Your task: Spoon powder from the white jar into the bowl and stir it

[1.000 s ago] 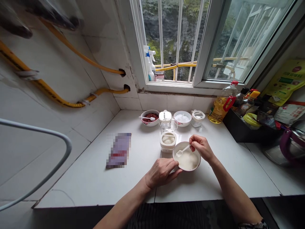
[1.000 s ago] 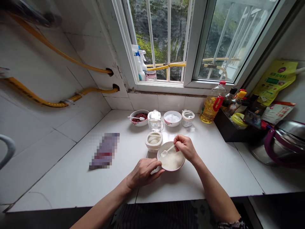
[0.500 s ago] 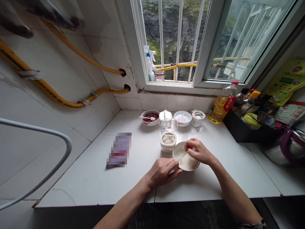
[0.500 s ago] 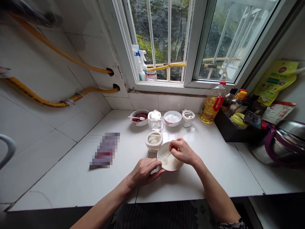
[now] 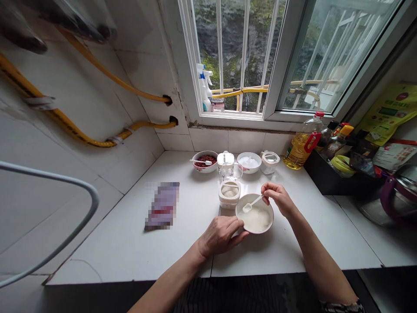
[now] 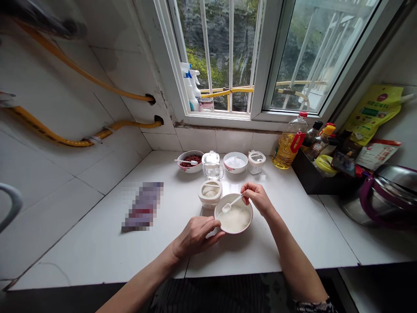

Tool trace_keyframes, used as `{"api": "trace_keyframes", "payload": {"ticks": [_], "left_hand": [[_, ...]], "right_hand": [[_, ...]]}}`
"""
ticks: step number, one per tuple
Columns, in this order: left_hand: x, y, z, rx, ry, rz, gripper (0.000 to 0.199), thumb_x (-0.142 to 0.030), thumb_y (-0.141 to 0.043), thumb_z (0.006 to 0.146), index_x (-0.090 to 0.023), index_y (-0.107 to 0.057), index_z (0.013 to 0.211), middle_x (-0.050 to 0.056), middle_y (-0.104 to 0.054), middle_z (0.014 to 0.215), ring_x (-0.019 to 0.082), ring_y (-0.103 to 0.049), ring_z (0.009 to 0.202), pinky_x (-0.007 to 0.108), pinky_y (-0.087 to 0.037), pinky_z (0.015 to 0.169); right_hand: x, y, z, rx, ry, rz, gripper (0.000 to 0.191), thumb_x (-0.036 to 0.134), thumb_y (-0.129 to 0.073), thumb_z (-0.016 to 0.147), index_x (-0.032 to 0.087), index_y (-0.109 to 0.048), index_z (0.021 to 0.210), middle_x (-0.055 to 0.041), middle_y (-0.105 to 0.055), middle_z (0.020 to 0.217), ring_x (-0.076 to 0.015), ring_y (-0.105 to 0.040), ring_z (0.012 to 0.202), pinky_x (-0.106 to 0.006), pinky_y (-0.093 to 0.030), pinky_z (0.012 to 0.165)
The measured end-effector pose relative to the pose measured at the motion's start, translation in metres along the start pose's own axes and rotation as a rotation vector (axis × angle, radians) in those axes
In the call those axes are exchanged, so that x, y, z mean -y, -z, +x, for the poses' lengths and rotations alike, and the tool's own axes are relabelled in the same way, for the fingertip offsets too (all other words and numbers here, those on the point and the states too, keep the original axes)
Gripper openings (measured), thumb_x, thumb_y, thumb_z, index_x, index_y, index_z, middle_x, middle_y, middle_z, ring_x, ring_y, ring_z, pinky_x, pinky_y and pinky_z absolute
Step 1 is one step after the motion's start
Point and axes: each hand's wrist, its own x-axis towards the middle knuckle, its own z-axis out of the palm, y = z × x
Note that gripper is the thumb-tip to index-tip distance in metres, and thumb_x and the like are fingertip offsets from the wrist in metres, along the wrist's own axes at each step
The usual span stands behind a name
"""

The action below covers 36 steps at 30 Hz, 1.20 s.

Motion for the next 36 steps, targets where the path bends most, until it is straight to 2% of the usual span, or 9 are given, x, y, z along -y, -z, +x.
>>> {"api": "trace_keyframes", "payload": {"ticks": [6, 11, 14, 17, 20, 23, 27, 31, 36], "left_hand": [[-0.001, 0.001, 0.001, 0.000, 0.006, -0.015, 0.012, -0.026, -0.048, 0.098, -0.018, -0.050, 0.089, -0.003, -0.056, 0.062, 0.010, -0.051, 0.048, 0.024, -0.033, 0.046], [-0.001, 0.001, 0.002, -0.007, -0.003, 0.002, 0.014, -0.027, -0.046, 0.099, -0.018, -0.050, 0.089, -0.003, -0.056, 0.061, 0.011, -0.051, 0.048, 0.025, -0.033, 0.046], [0.000, 0.001, 0.002, -0.005, -0.005, 0.006, 0.015, -0.027, -0.046, 0.099, -0.017, -0.050, 0.089, -0.002, -0.057, 0.062, 0.011, -0.052, 0.049, 0.025, -0.033, 0.046], [-0.001, 0.001, 0.002, -0.006, -0.001, 0.011, 0.015, -0.027, -0.046, 0.099, -0.017, -0.050, 0.088, -0.002, -0.057, 0.062, 0.011, -0.052, 0.049, 0.025, -0.034, 0.046], [0.000, 0.001, 0.001, -0.009, 0.002, 0.016, 0.015, -0.027, -0.046, 0.099, -0.017, -0.050, 0.089, -0.003, -0.056, 0.061, 0.011, -0.052, 0.049, 0.025, -0.033, 0.046], [0.000, 0.000, 0.001, -0.004, 0.003, 0.014, 0.015, -0.027, -0.046, 0.099, -0.018, -0.050, 0.088, -0.003, -0.056, 0.062, 0.011, -0.052, 0.049, 0.026, -0.033, 0.047], [-0.001, 0.001, 0.002, -0.006, -0.002, 0.015, 0.015, -0.027, -0.046, 0.099, -0.017, -0.050, 0.089, -0.002, -0.057, 0.063, 0.011, -0.053, 0.050, 0.025, -0.033, 0.047], [-0.001, 0.002, 0.002, -0.005, 0.006, 0.015, 0.015, -0.027, -0.046, 0.099, -0.017, -0.051, 0.088, -0.003, -0.056, 0.061, 0.011, -0.051, 0.049, 0.026, -0.032, 0.047], [-0.002, 0.003, 0.002, 0.006, 0.000, 0.023, 0.016, -0.027, -0.045, 0.099, -0.018, -0.050, 0.088, -0.003, -0.054, 0.061, 0.011, -0.050, 0.048, 0.026, -0.033, 0.047]], "right_hand": [[-0.005, 0.003, 0.004, -0.043, -0.028, 0.094, 0.006, 0.024, -0.057, 0.063, 0.018, -0.058, 0.063, 0.0049, -0.051, 0.042, -0.0104, -0.042, 0.043, -0.028, -0.035, 0.054], [-0.005, -0.003, 0.002, -0.063, 0.039, 0.160, 0.014, 0.030, -0.062, 0.071, 0.019, -0.058, 0.076, 0.0014, -0.060, 0.053, -0.0147, -0.053, 0.055, -0.030, -0.042, 0.062], [-0.006, -0.012, -0.003, -0.094, 0.180, 0.083, 0.016, 0.034, -0.060, 0.081, 0.020, -0.055, 0.087, -0.0015, -0.066, 0.066, -0.0181, -0.061, 0.067, -0.034, -0.048, 0.071], [-0.011, -0.019, -0.006, -0.101, 0.416, -0.219, 0.008, 0.030, -0.053, 0.091, 0.022, -0.053, 0.093, -0.0034, -0.069, 0.077, -0.0201, -0.066, 0.076, -0.039, -0.050, 0.081], [-0.015, -0.022, -0.007, -0.054, 0.730, -0.598, 0.008, 0.016, -0.048, 0.093, 0.023, -0.054, 0.092, -0.0026, -0.071, 0.080, -0.0186, -0.066, 0.072, -0.047, -0.045, 0.096], [-0.016, -0.022, -0.008, -0.092, 0.879, -0.684, 0.016, 0.009, -0.048, 0.092, 0.023, -0.053, 0.095, -0.0019, -0.072, 0.082, -0.0181, -0.067, 0.071, -0.050, -0.043, 0.100], [-0.011, -0.020, -0.013, -0.193, 0.694, -0.459, 0.010, 0.016, -0.052, 0.093, 0.023, -0.054, 0.100, -0.0040, -0.071, 0.087, -0.0199, -0.071, 0.077, -0.039, -0.054, 0.081], [-0.003, -0.013, -0.016, -0.190, 0.519, -0.280, 0.003, 0.023, -0.058, 0.090, 0.021, -0.057, 0.092, -0.0015, -0.067, 0.076, -0.0173, -0.068, 0.068, -0.031, -0.054, 0.067], [0.002, -0.007, -0.016, -0.052, 0.465, -0.444, 0.009, 0.014, -0.052, 0.081, 0.019, -0.059, 0.077, 0.0009, -0.060, 0.066, -0.0129, -0.055, 0.059, -0.027, -0.046, 0.059]]}}
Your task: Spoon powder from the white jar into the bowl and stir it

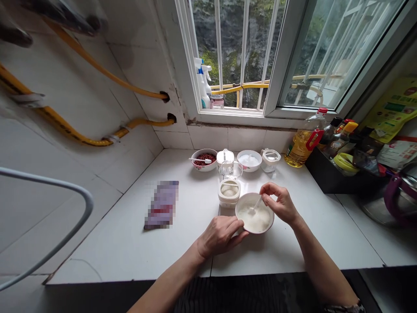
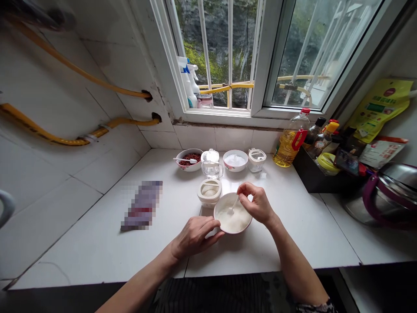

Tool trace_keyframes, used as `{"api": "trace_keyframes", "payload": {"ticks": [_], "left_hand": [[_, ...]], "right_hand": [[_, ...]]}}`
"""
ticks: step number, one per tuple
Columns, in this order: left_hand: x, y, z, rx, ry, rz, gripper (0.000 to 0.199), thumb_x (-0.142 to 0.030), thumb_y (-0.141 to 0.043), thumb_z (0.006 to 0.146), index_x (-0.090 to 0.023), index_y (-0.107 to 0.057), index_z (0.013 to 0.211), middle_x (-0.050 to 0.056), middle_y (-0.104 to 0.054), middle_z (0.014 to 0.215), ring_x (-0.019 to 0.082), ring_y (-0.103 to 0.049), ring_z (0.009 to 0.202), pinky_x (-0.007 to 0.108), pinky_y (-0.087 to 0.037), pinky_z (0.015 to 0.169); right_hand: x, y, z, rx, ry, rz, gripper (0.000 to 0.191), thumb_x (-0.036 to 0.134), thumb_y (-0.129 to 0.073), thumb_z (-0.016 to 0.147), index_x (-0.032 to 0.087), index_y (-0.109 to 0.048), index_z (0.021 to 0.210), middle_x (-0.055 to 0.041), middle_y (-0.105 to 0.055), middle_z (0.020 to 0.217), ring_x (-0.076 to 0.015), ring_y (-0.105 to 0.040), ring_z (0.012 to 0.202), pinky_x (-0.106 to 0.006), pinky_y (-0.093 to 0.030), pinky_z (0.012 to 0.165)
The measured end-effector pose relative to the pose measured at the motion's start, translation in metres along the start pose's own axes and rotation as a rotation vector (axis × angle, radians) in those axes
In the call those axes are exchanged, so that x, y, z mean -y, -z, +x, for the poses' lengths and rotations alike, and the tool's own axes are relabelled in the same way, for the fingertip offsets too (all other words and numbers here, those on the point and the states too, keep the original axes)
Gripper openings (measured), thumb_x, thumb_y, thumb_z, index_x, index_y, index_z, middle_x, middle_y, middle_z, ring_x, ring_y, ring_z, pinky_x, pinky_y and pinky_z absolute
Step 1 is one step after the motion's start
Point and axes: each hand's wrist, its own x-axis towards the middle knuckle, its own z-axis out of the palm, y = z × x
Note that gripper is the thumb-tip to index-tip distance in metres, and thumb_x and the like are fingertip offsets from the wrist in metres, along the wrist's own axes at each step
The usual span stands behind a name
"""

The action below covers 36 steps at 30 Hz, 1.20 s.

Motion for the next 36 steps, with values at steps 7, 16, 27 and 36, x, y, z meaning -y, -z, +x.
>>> {"api": "trace_keyframes", "payload": {"ticks": [7, 16, 27, 36], "left_hand": [[-0.001, 0.001, 0.000, 0.015, -0.002, 0.019, 0.016, -0.027, -0.045, 0.100, -0.017, -0.051, 0.088, -0.003, -0.054, 0.061, 0.012, -0.050, 0.049, 0.026, -0.034, 0.048], [-0.001, 0.003, 0.001, 0.017, 0.006, -0.003, 0.015, -0.026, -0.046, 0.098, -0.017, -0.052, 0.087, -0.003, -0.054, 0.060, 0.012, -0.050, 0.049, 0.027, -0.034, 0.047], [-0.001, 0.000, -0.003, 0.037, 0.021, -0.020, 0.017, -0.026, -0.046, 0.099, -0.016, -0.053, 0.087, -0.002, -0.055, 0.062, 0.012, -0.050, 0.050, 0.027, -0.034, 0.047], [-0.002, 0.002, 0.000, 0.037, 0.022, -0.023, 0.018, -0.026, -0.045, 0.099, -0.017, -0.052, 0.086, -0.001, -0.055, 0.061, 0.012, -0.050, 0.049, 0.027, -0.033, 0.047]], "right_hand": [[0.001, -0.014, -0.003, 0.222, 0.019, -0.145, 0.017, 0.008, -0.047, 0.073, 0.020, -0.059, 0.073, -0.0009, -0.062, 0.068, -0.0164, -0.052, 0.069, -0.028, -0.042, 0.065], [-0.007, -0.006, 0.004, 0.088, -0.382, 0.302, 0.007, 0.020, -0.051, 0.070, 0.019, -0.058, 0.069, 0.0049, -0.050, 0.052, -0.0105, -0.045, 0.048, -0.025, -0.036, 0.051], [-0.016, 0.001, 0.011, -0.064, -0.531, 0.495, 0.009, 0.025, -0.059, 0.066, 0.018, -0.064, 0.067, 0.0019, -0.060, 0.046, -0.0124, -0.049, 0.047, -0.028, -0.041, 0.054], [-0.015, -0.008, 0.007, -0.144, -0.441, 0.486, 0.026, 0.040, -0.072, 0.075, 0.017, -0.063, 0.084, -0.0060, -0.074, 0.071, -0.0192, -0.067, 0.067, -0.034, -0.053, 0.068]]}}
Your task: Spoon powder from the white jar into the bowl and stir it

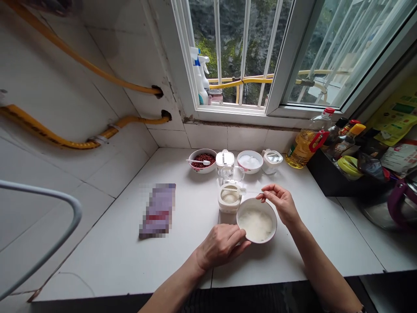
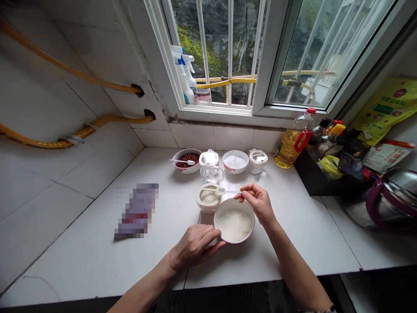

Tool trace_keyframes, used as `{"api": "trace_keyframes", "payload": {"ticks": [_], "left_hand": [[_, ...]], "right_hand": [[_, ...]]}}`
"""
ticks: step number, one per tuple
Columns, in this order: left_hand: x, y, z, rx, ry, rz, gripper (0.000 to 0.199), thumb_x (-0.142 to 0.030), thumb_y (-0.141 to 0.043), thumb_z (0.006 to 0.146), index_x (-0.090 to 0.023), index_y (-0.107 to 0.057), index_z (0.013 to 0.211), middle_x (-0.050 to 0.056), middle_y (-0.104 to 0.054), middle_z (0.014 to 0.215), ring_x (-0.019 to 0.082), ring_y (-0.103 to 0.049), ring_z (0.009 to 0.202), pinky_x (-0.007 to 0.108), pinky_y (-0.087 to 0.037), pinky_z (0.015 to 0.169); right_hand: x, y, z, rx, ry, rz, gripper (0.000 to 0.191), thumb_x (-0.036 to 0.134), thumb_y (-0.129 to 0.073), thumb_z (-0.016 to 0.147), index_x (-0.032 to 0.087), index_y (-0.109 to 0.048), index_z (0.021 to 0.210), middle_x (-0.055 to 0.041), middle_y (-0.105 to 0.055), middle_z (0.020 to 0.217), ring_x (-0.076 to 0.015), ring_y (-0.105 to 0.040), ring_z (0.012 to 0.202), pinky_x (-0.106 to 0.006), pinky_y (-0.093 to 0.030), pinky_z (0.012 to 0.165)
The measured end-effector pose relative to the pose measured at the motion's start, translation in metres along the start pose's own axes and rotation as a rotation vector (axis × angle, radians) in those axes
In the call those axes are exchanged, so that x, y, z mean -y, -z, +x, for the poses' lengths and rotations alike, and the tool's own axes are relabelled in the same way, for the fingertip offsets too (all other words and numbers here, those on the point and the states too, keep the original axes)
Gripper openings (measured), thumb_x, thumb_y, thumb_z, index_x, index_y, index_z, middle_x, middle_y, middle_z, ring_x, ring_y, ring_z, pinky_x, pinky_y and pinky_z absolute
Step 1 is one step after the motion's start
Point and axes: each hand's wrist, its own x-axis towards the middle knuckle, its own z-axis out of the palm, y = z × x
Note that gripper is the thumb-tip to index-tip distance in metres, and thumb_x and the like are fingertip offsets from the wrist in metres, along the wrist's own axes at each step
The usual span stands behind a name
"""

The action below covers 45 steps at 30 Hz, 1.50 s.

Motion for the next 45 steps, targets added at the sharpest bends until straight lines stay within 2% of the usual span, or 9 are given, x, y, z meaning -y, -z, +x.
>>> {"api": "trace_keyframes", "payload": {"ticks": [3, 6, 9, 12, 15, 20, 25, 32, 45], "left_hand": [[0.000, 0.000, 0.000, -0.002, 0.002, -0.003, 0.018, -0.026, -0.045, 0.099, -0.017, -0.052, 0.086, -0.001, -0.055, 0.060, 0.012, -0.050, 0.049, 0.027, -0.033, 0.048], [0.000, 0.000, 0.001, -0.006, 0.004, -0.002, 0.019, -0.026, -0.044, 0.100, -0.017, -0.052, 0.085, -0.002, -0.055, 0.060, 0.012, -0.050, 0.048, 0.026, -0.033, 0.048], [-0.001, 0.000, 0.001, -0.010, -0.002, 0.003, 0.019, -0.026, -0.044, 0.100, -0.017, -0.052, 0.085, -0.002, -0.055, 0.060, 0.012, -0.050, 0.048, 0.026, -0.033, 0.047], [0.000, -0.001, 0.000, -0.008, -0.001, 0.003, 0.018, -0.026, -0.045, 0.099, -0.017, -0.052, 0.086, -0.002, -0.055, 0.061, 0.012, -0.050, 0.049, 0.027, -0.033, 0.047], [0.000, -0.001, -0.001, -0.001, 0.008, -0.003, 0.017, -0.026, -0.046, 0.098, -0.017, -0.052, 0.086, -0.002, -0.056, 0.061, 0.012, -0.050, 0.049, 0.026, -0.033, 0.047], [0.001, -0.002, -0.002, 0.001, 0.006, -0.011, 0.014, -0.026, -0.047, 0.097, -0.017, -0.051, 0.087, -0.002, -0.055, 0.061, 0.011, -0.051, 0.049, 0.026, -0.034, 0.048], [0.001, -0.001, -0.001, -0.001, 0.006, -0.006, 0.014, -0.026, -0.049, 0.096, -0.018, -0.052, 0.087, -0.002, -0.055, 0.061, 0.011, -0.052, 0.050, 0.026, -0.034, 0.047], [0.001, 0.000, -0.001, 0.007, 0.005, 0.006, 0.015, -0.026, -0.048, 0.098, -0.017, -0.053, 0.086, -0.002, -0.056, 0.060, 0.011, -0.051, 0.050, 0.027, -0.035, 0.047], [0.001, 0.000, -0.002, 0.005, 0.007, 0.001, 0.013, -0.027, -0.049, 0.097, -0.018, -0.052, 0.089, -0.002, -0.057, 0.062, 0.011, -0.052, 0.050, 0.025, -0.035, 0.048]], "right_hand": [[-0.002, -0.007, -0.006, 0.012, 0.140, -0.109, 0.022, 0.038, -0.067, 0.083, 0.019, -0.060, 0.088, -0.0076, -0.075, 0.078, -0.0208, -0.070, 0.073, -0.036, -0.055, 0.071], [-0.006, -0.010, -0.009, 0.057, 0.447, -0.374, 0.004, 0.024, -0.060, 0.089, 0.021, -0.060, 0.091, -0.0052, -0.075, 0.082, -0.0193, -0.070, 0.073, -0.043, -0.053, 0.084], [-0.008, -0.011, -0.008, 0.138, 0.764, -0.648, 0.015, 0.010, -0.055, 0.088, 0.023, -0.062, 0.093, -0.0016, -0.075, 0.079, -0.0165, -0.067, 0.066, -0.050, -0.045, 0.098], [-0.007, -0.012, -0.009, 0.102, 0.855, -0.687, 0.021, 0.007, -0.054, 0.087, 0.024, -0.061, 0.097, -0.0010, -0.075, 0.080, -0.0166, -0.067, 0.066, -0.050, -0.045, 0.099], [-0.005, -0.013, -0.012, -0.003, 0.712, -0.545, 0.012, 0.013, -0.056, 0.088, 0.023, -0.061, 0.093, -0.0028, -0.075, 0.081, -0.0192, -0.070, 0.073, -0.048, -0.049, 0.095], [0.000, -0.007, -0.014, -0.040, 0.325, -0.189, 0.005, 0.025, -0.058, 0.086, 0.021, -0.060, 0.087, -0.0022, -0.069, 0.071, -0.0189, -0.068, 0.067, -0.034, -0.054, 0.066], [0.006, 0.002, -0.011, 0.024, 0.344, -0.379, 0.011, 0.016, -0.050, 0.075, 0.021, -0.057, 0.069, 0.0009, -0.057, 0.061, -0.0160, -0.054, 0.060, -0.031, -0.046, 0.062], [0.002, -0.008, -0.012, 0.356, 0.457, -0.650, 0.016, 0.010, -0.044, 0.068, 0.022, -0.052, 0.062, -0.0004, -0.058, 0.060, -0.0185, -0.049, 0.070, -0.032, -0.044, 0.072], [0.006, 0.002, -0.001, 0.101, -0.025, -0.108, 0.008, 0.020, -0.049, 0.062, 0.019, -0.056, 0.058, 0.0055, -0.047, 0.043, -0.0102, -0.039, 0.042, -0.025, -0.031, 0.047]]}}
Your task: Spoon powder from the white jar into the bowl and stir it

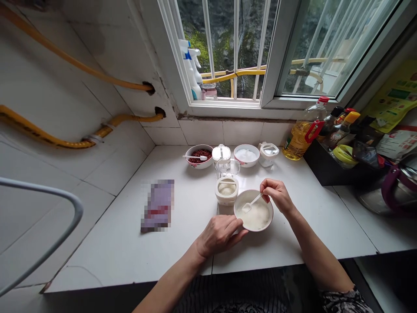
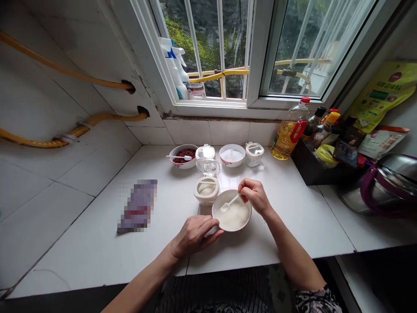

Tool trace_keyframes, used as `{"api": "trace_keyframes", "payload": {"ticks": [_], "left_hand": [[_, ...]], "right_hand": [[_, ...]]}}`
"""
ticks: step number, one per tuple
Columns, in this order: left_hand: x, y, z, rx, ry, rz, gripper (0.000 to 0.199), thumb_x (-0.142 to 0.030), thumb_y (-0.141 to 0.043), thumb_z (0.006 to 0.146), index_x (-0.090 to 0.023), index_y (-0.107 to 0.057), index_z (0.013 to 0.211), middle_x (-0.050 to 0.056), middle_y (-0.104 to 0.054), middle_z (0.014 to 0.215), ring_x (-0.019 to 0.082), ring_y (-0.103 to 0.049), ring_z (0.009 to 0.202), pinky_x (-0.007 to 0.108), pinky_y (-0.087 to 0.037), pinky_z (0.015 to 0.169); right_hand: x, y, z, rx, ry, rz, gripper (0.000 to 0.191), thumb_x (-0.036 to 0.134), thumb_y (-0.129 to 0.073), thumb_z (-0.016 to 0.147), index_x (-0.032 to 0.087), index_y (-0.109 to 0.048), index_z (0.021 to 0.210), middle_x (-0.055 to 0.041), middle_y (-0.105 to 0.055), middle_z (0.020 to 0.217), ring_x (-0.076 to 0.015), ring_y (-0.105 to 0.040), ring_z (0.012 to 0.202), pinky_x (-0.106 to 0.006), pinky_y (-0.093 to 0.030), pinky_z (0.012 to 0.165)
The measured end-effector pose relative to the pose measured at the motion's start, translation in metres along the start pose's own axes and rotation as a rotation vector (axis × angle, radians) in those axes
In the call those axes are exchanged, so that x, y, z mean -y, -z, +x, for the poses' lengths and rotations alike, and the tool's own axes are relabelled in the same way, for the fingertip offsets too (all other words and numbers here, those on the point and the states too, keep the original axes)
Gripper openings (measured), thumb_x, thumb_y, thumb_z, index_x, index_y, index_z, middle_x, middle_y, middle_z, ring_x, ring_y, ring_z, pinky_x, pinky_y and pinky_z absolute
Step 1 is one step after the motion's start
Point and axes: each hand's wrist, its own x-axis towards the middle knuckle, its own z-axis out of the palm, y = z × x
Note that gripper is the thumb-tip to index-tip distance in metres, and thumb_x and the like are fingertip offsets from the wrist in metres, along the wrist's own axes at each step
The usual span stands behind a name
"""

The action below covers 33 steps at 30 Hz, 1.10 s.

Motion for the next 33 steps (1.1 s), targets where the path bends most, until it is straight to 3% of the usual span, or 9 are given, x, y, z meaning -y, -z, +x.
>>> {"api": "trace_keyframes", "payload": {"ticks": [8, 13, 16, 18, 21, 24, 26, 29, 33], "left_hand": [[0.001, -0.001, 0.000, -0.010, -0.006, -0.010, 0.015, -0.027, -0.047, 0.098, -0.017, -0.051, 0.087, -0.003, -0.055, 0.061, 0.011, -0.051, 0.050, 0.025, -0.033, 0.049], [0.001, -0.001, 0.002, -0.026, -0.012, -0.014, 0.016, -0.027, -0.047, 0.098, -0.017, -0.051, 0.086, -0.003, -0.054, 0.061, 0.011, -0.050, 0.049, 0.026, -0.033, 0.048], [0.001, -0.001, 0.002, -0.026, -0.008, -0.024, 0.016, -0.026, -0.047, 0.098, -0.017, -0.052, 0.086, -0.003, -0.054, 0.061, 0.011, -0.050, 0.049, 0.026, -0.033, 0.048], [0.001, -0.002, 0.002, -0.023, -0.006, -0.023, 0.016, -0.026, -0.047, 0.098, -0.017, -0.052, 0.086, -0.003, -0.054, 0.061, 0.011, -0.050, 0.049, 0.026, -0.033, 0.047], [0.001, -0.002, 0.001, -0.025, -0.009, -0.009, 0.018, -0.027, -0.046, 0.099, -0.017, -0.052, 0.085, -0.002, -0.054, 0.060, 0.012, -0.049, 0.049, 0.027, -0.032, 0.047], [0.001, -0.002, 0.001, -0.025, -0.010, 0.001, 0.019, -0.027, -0.045, 0.099, -0.017, -0.052, 0.085, -0.002, -0.054, 0.060, 0.012, -0.050, 0.049, 0.027, -0.032, 0.047], [0.001, -0.002, 0.002, -0.019, -0.010, 0.002, 0.019, -0.028, -0.045, 0.099, -0.017, -0.052, 0.085, -0.002, -0.055, 0.060, 0.011, -0.050, 0.049, 0.026, -0.033, 0.047], [0.001, -0.001, 0.002, -0.015, -0.011, 0.003, 0.019, -0.028, -0.045, 0.099, -0.017, -0.052, 0.085, -0.002, -0.056, 0.060, 0.011, -0.051, 0.049, 0.026, -0.034, 0.048], [0.001, 0.000, 0.002, -0.020, -0.010, 0.002, 0.018, -0.027, -0.045, 0.099, -0.017, -0.052, 0.086, -0.002, -0.056, 0.061, 0.011, -0.051, 0.050, 0.026, -0.034, 0.048]], "right_hand": [[-0.002, 0.003, 0.006, -0.067, -0.059, 0.156, 0.005, 0.020, -0.055, 0.061, 0.018, -0.059, 0.059, 0.0036, -0.052, 0.044, -0.0112, -0.044, 0.043, -0.028, -0.037, 0.052], [-0.005, -0.005, 0.003, -0.066, 0.044, 0.147, 0.009, 0.027, -0.060, 0.073, 0.019, -0.059, 0.075, 0.0000, -0.064, 0.056, -0.0155, -0.057, 0.055, -0.031, -0.046, 0.061], [-0.008, -0.014, -0.002, -0.070, 0.215, -0.019, 0.011, 0.031, -0.058, 0.085, 0.020, -0.056, 0.086, -0.0037, -0.070, 0.073, -0.0188, -0.066, 0.070, -0.033, -0.051, 0.068], [-0.011, -0.018, -0.004, -0.054, 0.407, -0.266, 0.005, 0.025, -0.054, 0.090, 0.021, -0.056, 0.089, -0.0053, -0.071, 0.081, -0.0195, -0.067, 0.076, -0.037, -0.052, 0.076], [-0.014, -0.019, -0.004, 0.005, 0.734, -0.637, 0.012, 0.012, -0.049, 0.091, 0.022, -0.056, 0.090, -0.0043, -0.072, 0.082, -0.0184, -0.065, 0.071, -0.044, -0.047, 0.090], [-0.014, -0.019, -0.004, -0.007, 0.880, -0.733, 0.018, 0.006, -0.048, 0.090, 0.022, -0.055, 0.094, -0.0030, -0.073, 0.083, -0.0173, -0.064, 0.067, -0.047, -0.045, 0.094], [-0.012, -0.019, -0.006, -0.057, 0.866, -0.662, 0.017, 0.007, -0.049, 0.090, 0.023, -0.054, 0.094, -0.0029, -0.074, 0.083, -0.0180, -0.066, 0.070, -0.046, -0.047, 0.092], [-0.008, -0.016, -0.010, -0.103, 0.690, -0.443, 0.010, 0.013, -0.052, 0.090, 0.023, -0.055, 0.091, -0.0030, -0.071, 0.080, -0.0192, -0.068, 0.074, -0.039, -0.053, 0.078], [-0.003, -0.006, -0.013, -0.093, 0.482, -0.238, 0.008, 0.016, -0.052, 0.086, 0.021, -0.057, 0.083, 0.0006, -0.062, 0.070, -0.0154, -0.061, 0.060, -0.031, -0.050, 0.062]]}}
